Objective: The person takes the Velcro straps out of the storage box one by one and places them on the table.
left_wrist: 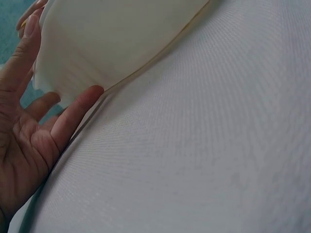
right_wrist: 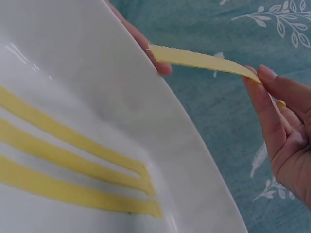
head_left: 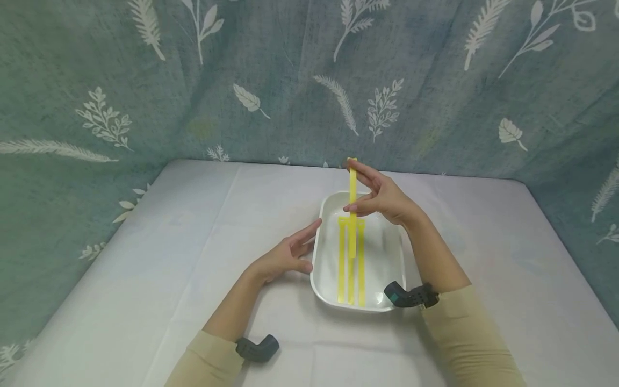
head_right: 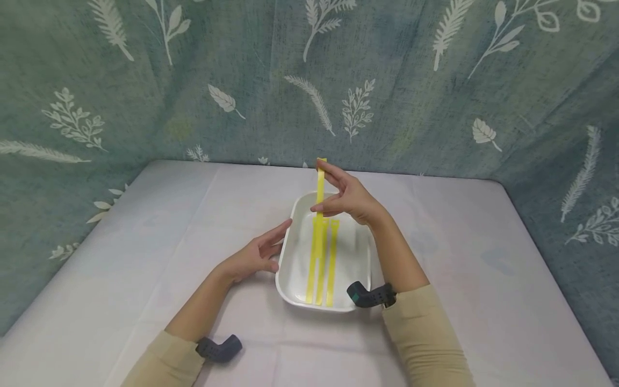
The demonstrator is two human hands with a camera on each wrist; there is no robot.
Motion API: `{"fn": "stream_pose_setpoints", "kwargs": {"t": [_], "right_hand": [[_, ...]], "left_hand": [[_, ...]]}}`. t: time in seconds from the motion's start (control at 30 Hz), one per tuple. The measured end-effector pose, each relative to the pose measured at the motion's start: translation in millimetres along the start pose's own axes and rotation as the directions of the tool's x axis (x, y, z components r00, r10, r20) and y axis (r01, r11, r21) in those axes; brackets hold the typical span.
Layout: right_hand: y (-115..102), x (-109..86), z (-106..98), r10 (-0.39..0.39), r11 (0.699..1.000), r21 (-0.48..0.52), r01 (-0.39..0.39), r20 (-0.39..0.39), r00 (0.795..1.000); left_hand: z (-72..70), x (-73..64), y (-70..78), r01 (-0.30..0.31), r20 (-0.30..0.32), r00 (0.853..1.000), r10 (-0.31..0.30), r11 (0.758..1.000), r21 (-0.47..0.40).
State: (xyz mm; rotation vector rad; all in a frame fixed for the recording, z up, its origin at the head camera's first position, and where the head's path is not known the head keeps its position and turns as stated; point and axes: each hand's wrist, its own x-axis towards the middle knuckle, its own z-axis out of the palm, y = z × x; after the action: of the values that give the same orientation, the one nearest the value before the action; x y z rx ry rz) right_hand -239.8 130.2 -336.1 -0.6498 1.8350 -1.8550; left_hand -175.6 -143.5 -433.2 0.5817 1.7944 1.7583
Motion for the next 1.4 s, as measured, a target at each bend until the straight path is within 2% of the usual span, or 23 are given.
{"fn": "stream_pose_setpoints", "kwargs": {"t": [0.2,0.43,0.7,0.97,1.17,1.4], "right_hand": [[-5,-7.9,-7,-0.01,0.999,-0.038,0.007,-0.055,0.998],[-9,-18.4,-17,-0.023,0.999,-0.039,0.019,-0.106,0.994],[-12,-34.4,-32,-0.054,0.998,-0.023,0.051,-0.122,0.991],[-15,-51.5,-43,-0.075,0.996,-0.054,0.068,-0.156,0.985],[-18,-63.4,-51,-0.078,0.995,-0.072,0.067,-0.168,0.983],[-22,-75.7,-60,-0.039,0.989,-0.145,0.008,-0.218,0.975]], "left_hand": [[0.6,-1.1,1.6,-0.009,-0.004,1.0,0.009,1.0,-0.008],[0.6,-1.5,1.5,-0.022,0.0,1.0,0.022,1.0,-0.021],[-0.6,-1.4,0.0,-0.024,0.008,1.0,0.024,0.999,-0.024],[-0.8,-0.6,-0.5,-0.017,0.002,1.0,0.017,0.999,-0.028],[-1.1,-0.2,-0.7,-0.014,0.001,1.0,0.014,1.0,-0.028],[0.1,-0.4,0.2,-0.004,-0.015,1.0,0.004,1.0,-0.011]]}}
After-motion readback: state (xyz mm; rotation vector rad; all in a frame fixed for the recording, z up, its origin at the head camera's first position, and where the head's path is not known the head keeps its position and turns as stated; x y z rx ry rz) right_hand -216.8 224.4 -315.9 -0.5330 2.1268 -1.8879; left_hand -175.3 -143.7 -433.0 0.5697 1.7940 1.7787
